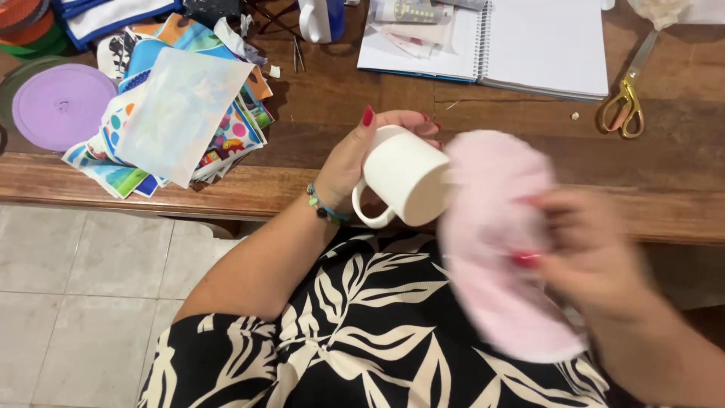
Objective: Cleaning a mug and wrapping a printed design around it for decoration
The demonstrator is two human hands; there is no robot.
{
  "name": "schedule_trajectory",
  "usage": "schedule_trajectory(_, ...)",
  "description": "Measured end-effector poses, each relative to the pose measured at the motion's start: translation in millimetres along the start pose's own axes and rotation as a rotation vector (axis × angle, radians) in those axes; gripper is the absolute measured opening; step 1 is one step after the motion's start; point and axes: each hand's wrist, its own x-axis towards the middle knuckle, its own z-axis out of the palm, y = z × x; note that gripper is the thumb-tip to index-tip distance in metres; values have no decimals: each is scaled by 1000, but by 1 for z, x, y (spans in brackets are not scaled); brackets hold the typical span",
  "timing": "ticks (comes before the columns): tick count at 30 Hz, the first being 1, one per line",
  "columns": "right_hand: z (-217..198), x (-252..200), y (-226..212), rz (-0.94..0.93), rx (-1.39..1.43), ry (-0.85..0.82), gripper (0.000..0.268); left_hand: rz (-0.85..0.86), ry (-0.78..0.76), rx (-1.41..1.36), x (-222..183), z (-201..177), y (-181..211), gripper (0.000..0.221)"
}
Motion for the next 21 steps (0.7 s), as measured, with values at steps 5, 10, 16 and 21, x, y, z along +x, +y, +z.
schedule_trajectory(5, 48, 20, 68, -144, -466, -649, 19, 139, 30, 509, -12, 8, -10, 69)
schedule_trajectory(10, 48, 25, 155, -35, -262, -540, 33, 205, 122, 949, -22, 18, -19, 45)
schedule_trajectory(16, 48, 30, 179, 1, -221, -481, 50, 184, 35, 1147, -22, 22, -1, 68)
schedule_trajectory(21, 43, 22, 185, 15, -281, -489, 48, 394, -222, 1073, -29, 35, -6, 71)
